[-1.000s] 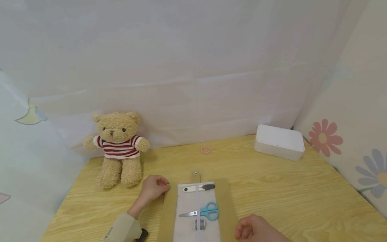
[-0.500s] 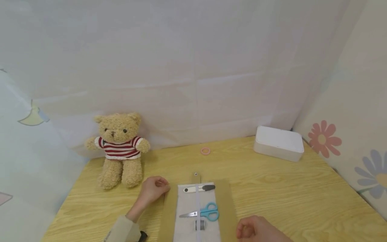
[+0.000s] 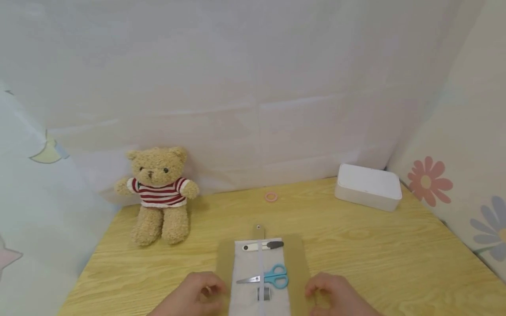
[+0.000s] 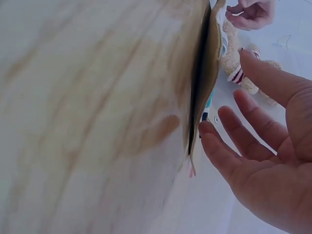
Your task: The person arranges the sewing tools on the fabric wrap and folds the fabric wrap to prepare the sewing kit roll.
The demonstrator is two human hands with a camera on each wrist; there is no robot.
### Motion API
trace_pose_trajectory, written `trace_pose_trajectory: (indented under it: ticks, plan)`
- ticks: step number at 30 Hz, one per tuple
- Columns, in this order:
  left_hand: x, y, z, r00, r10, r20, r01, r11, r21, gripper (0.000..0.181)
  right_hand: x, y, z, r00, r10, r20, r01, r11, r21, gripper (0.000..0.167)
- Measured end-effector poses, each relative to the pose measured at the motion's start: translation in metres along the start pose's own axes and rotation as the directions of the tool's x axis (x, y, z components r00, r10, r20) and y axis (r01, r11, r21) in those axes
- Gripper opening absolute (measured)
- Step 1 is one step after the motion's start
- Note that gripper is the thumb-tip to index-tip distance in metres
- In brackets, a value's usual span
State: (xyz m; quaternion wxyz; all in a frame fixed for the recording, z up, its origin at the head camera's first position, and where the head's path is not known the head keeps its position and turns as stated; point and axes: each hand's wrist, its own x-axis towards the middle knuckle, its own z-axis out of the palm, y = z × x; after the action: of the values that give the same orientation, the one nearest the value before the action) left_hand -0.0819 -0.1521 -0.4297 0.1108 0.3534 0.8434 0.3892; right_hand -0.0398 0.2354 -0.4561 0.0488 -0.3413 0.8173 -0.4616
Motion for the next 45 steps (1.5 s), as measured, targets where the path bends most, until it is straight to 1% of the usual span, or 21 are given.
trace_pose_trajectory:
  ticks: [2,4,6,7,9,11,13,15,16,19,20,22,25,26,29,32,34,36,39,41,45]
  plan:
    - [-0.004,-0.003,0.005,0.995,0.099,0.023,-0.100,0.993,0.057,0.018,0.001,0.003,0.002,0.998,-0.064,-0.003,0.064,0.996,-0.054,0.026]
    - [-0.006,-0.007,0.009,0.968,0.250,0.019,-0.250,0.955,0.159,0.020,0.002,0.005,0.004,0.992,-0.126,-0.008,0.124,0.983,-0.133,0.028]
    - [-0.007,-0.011,0.013,0.941,0.336,0.026,-0.334,0.919,0.208,0.019,0.002,0.006,0.004,0.986,-0.167,-0.001,0.163,0.963,-0.214,0.030]
    - [-0.008,-0.013,0.014,0.941,0.336,0.042,-0.338,0.919,0.204,0.017,0.003,0.006,0.003,0.986,-0.169,0.008,0.166,0.958,-0.236,0.031]
    - [-0.008,-0.014,0.015,0.953,0.292,0.080,-0.302,0.937,0.179,0.013,0.003,0.006,0.003,0.987,-0.161,0.025,0.162,0.950,-0.268,0.034]
    - [-0.008,-0.014,0.015,0.965,0.244,0.097,-0.257,0.953,0.158,0.009,0.003,0.008,0.002,0.991,-0.115,0.062,0.127,0.958,-0.257,0.031]
    - [-0.008,-0.014,0.015,0.964,0.251,0.094,-0.263,0.952,0.155,0.008,0.002,0.009,0.001,0.993,-0.061,0.097,0.082,0.970,-0.228,0.028]
    - [-0.008,-0.016,0.014,0.949,0.308,0.070,-0.315,0.936,0.159,0.007,0.002,0.013,0.002,0.991,-0.046,0.128,0.074,0.972,-0.221,0.025]
    - [-0.009,-0.017,0.013,0.936,0.349,0.050,-0.352,0.923,0.158,0.007,0.002,0.015,0.002,0.990,-0.044,0.135,0.074,0.971,-0.228,0.024]
    - [-0.011,-0.021,0.011,0.904,0.427,0.002,-0.424,0.898,0.122,0.010,0.001,0.017,0.003,0.988,-0.077,0.135,0.111,0.957,-0.268,0.022]
    - [-0.011,-0.022,0.011,0.898,0.439,-0.016,-0.435,0.895,0.098,0.011,0.001,0.018,0.003,0.987,-0.097,0.130,0.131,0.950,-0.285,0.021]
    - [-0.013,-0.024,0.011,0.895,0.443,-0.051,-0.440,0.896,0.054,0.014,0.001,0.016,0.003,0.985,-0.115,0.128,0.148,0.943,-0.299,0.019]
    - [-0.017,-0.024,0.011,0.916,0.392,-0.086,-0.393,0.919,-0.004,0.015,0.002,0.014,0.003,0.981,-0.145,0.128,0.177,0.941,-0.288,0.017]
    - [-0.017,-0.023,0.011,0.928,0.362,-0.090,-0.365,0.931,-0.023,0.015,0.002,0.013,0.003,0.980,-0.153,0.128,0.183,0.944,-0.274,0.016]
    - [-0.019,-0.020,0.011,0.962,0.258,-0.084,-0.263,0.963,-0.053,0.014,0.003,0.012,0.005,0.974,-0.201,0.107,0.221,0.946,-0.237,0.019]
    - [-0.020,-0.015,0.010,0.988,0.140,-0.056,-0.145,0.986,-0.078,0.012,0.004,0.009,0.008,0.968,-0.244,0.050,0.249,0.945,-0.213,0.026]
    - [-0.019,-0.012,0.010,0.996,0.084,-0.043,-0.088,0.992,-0.094,0.013,0.003,0.006,0.009,0.973,-0.230,0.022,0.230,0.956,-0.185,0.027]
    - [-0.019,-0.009,0.009,0.999,0.040,-0.032,-0.043,0.992,-0.115,0.013,0.003,0.002,0.009,0.985,-0.173,0.009,0.173,0.975,-0.142,0.026]
    - [-0.019,-0.007,0.008,1.000,-0.009,-0.018,0.006,0.988,-0.155,0.013,0.003,-0.003,0.007,0.997,-0.073,0.033,0.076,0.993,-0.086,0.025]
    - [-0.018,-0.006,0.007,0.999,-0.047,-0.001,0.046,0.982,-0.185,0.013,0.003,-0.003,0.005,0.998,-0.027,0.057,0.031,0.998,-0.061,0.025]
    - [-0.019,-0.005,0.006,0.999,-0.032,0.010,0.033,0.980,-0.195,0.014,0.004,-0.001,0.002,0.997,-0.030,0.076,0.034,0.999,-0.042,0.027]
